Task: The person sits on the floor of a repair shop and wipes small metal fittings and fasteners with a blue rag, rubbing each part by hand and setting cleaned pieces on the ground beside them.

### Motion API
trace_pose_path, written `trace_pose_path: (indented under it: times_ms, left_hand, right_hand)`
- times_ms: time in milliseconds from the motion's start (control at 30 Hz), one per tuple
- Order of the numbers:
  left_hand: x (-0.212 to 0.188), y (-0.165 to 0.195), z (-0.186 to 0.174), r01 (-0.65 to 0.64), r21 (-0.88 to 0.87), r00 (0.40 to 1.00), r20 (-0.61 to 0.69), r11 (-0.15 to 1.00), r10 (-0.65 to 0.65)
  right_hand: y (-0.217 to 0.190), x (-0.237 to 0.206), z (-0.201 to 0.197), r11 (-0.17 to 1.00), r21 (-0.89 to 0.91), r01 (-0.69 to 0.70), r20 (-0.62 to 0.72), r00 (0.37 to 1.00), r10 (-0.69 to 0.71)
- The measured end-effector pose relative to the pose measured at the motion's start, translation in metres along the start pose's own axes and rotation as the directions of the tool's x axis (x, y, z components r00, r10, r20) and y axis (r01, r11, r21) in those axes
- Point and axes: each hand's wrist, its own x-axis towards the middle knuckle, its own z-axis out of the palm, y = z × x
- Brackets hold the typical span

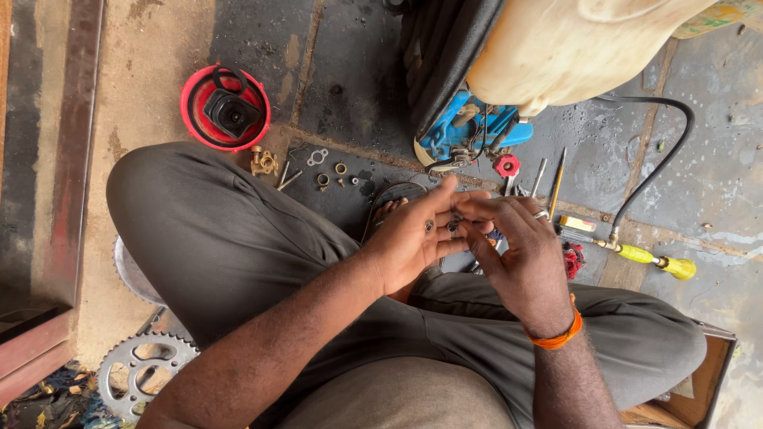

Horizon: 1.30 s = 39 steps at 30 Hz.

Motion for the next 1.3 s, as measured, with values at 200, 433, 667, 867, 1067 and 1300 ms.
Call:
trace_pose_path:
  times_ms: [200, 433, 667, 867, 1067, 1300]
  left_hand:
    - [-0.005, 0.004, 0.011, -0.151, 0.270, 0.988, 0.026, 0.951, 0.149]
    - [-0.007, 0.009, 0.012, -0.156, 0.261, 0.987, 0.002, 0.953, 0.161]
    - [-0.010, 0.013, 0.015, -0.091, 0.112, 0.996, -0.007, 0.990, 0.093]
    - [-0.006, 0.008, 0.009, -0.079, 0.080, 0.994, -0.069, 0.994, 0.085]
    - [-0.001, -0.004, 0.003, -0.123, 0.250, 0.987, -0.069, 0.960, 0.144]
    - [-0.001, -0.003, 0.005, -0.168, 0.266, 0.980, -0.061, 0.949, 0.190]
  right_hand:
    - [0.018, -0.007, 0.003, 0.972, 0.169, -0.164, -0.016, 0.986, 0.169]
    - [0.032, -0.008, 0.005, 0.830, 0.503, -0.242, 0.040, 0.965, 0.257]
    - [0.015, -0.004, 0.002, 0.989, 0.073, -0.131, -0.039, 0.990, 0.134]
    - [0.002, 0.002, 0.005, 0.997, 0.029, -0.071, -0.077, 0.994, 0.073]
    - [0.002, 0.004, 0.015, 0.997, -0.006, -0.083, -0.075, 0.994, 0.082]
    - [0.019, -0.001, 0.015, 0.960, 0.207, -0.186, -0.029, 0.980, 0.196]
